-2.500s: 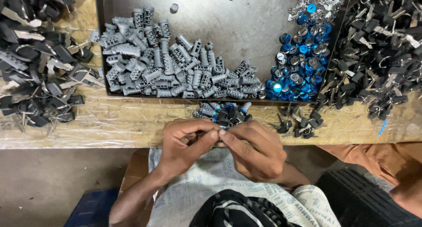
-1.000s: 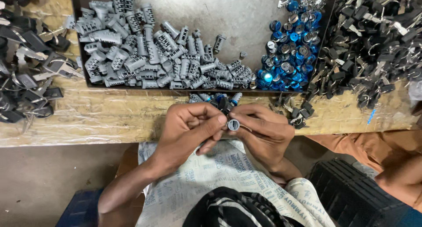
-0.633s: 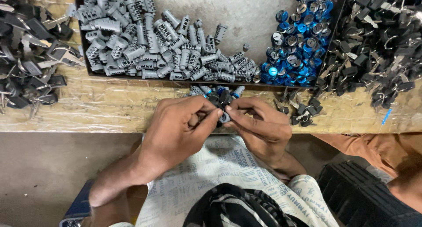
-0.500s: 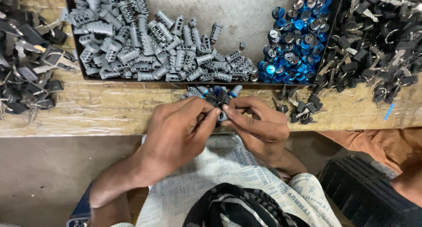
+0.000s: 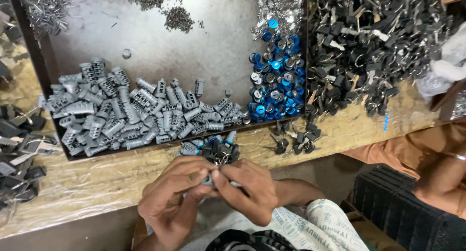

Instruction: The person sits at a workbench and assembles keychains by hand, threading keys onto split rings together with gray plastic fobs and blue caps. They pick components from trays, work each ring open with their fingers, and place finished keychains in a growing pile on the bench.

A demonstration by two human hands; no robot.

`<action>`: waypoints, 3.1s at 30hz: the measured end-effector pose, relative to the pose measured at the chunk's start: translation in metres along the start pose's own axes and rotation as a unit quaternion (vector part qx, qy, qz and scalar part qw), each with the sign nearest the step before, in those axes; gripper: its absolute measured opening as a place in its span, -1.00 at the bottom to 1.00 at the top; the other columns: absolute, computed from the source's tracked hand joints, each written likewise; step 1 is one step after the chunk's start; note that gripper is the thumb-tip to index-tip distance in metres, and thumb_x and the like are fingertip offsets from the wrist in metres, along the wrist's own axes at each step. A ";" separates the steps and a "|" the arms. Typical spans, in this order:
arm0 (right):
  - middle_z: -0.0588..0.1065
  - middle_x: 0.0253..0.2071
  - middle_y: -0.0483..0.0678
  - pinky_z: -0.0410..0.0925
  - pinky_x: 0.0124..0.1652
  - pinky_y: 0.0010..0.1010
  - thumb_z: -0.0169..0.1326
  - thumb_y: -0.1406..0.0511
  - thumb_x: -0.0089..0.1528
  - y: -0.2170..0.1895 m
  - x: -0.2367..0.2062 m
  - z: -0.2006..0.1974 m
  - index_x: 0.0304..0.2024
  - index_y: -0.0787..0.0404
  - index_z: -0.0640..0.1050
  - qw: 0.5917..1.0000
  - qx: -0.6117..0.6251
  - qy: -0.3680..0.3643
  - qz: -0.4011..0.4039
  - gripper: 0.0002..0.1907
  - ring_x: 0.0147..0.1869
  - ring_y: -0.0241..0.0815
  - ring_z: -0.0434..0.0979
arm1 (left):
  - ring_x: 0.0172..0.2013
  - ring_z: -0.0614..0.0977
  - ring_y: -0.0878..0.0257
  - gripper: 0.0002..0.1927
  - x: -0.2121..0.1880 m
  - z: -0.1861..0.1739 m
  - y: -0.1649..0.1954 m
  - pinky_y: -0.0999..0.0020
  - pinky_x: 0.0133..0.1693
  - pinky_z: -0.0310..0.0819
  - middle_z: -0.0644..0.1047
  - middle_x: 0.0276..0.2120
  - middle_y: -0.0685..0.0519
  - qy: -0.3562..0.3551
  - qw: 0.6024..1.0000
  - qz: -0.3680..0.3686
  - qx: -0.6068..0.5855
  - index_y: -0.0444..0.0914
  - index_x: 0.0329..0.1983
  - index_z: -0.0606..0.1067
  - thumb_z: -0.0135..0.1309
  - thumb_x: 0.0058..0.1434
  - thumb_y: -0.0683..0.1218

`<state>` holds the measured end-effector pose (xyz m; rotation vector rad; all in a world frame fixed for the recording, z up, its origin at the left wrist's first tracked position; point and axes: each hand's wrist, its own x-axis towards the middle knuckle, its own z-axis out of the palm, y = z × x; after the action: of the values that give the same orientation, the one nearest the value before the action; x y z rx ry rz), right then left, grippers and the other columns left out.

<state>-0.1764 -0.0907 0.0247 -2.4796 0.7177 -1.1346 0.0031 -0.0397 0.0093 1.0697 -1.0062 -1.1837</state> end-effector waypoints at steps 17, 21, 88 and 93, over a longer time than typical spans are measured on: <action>0.52 -0.19 0.11 0.38 -0.14 -0.15 0.26 0.33 0.30 0.124 0.050 -0.028 -0.07 0.31 0.64 0.887 -0.311 -0.170 0.297 -0.80 -0.11 0.14 0.54 | -0.20 0.69 0.06 -0.89 -0.005 -0.043 -0.052 0.36 -0.20 0.66 0.62 -0.20 -0.23 0.166 0.984 0.024 0.066 -0.52 -0.10 0.48 0.08 0.33 -0.40; 0.53 -0.18 0.09 0.39 -0.11 -0.16 0.25 0.34 0.30 0.135 0.052 -0.027 -0.08 0.30 0.64 0.891 -0.310 -0.176 0.281 -0.82 -0.08 0.14 0.55 | -0.20 0.72 0.08 -0.92 0.000 -0.043 -0.050 0.36 -0.20 0.69 0.62 -0.22 -0.23 0.163 0.984 0.017 0.064 -0.52 -0.16 0.52 0.11 0.29 -0.38; 0.54 -0.38 0.07 0.39 -0.41 -0.35 0.26 0.57 0.17 -0.027 -0.021 -0.014 -0.13 0.48 0.57 0.978 0.063 -0.041 0.194 -0.78 -0.41 -0.10 0.55 | -0.32 0.70 0.27 -0.93 -0.024 0.005 -0.017 0.42 -0.27 0.59 0.69 -0.29 -0.03 -0.039 0.997 -0.008 0.064 -0.37 -0.31 0.61 0.27 0.19 -0.35; 0.54 -0.42 0.02 0.37 -0.43 -0.36 0.36 0.44 0.07 -0.031 -0.050 -0.016 -0.09 0.49 0.56 0.971 0.170 -0.080 0.150 -0.61 -0.44 -0.15 0.55 | -0.33 0.71 0.32 -0.89 -0.027 -0.012 -0.027 0.45 -0.26 0.61 0.66 -0.36 -0.02 -0.165 0.933 -0.252 -0.197 -0.38 -0.29 0.59 0.32 0.18 -0.30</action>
<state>-0.2070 -0.0386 0.0190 -2.0638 0.7479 -0.8538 0.0065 -0.0138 -0.0208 0.8400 -0.7053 -1.9440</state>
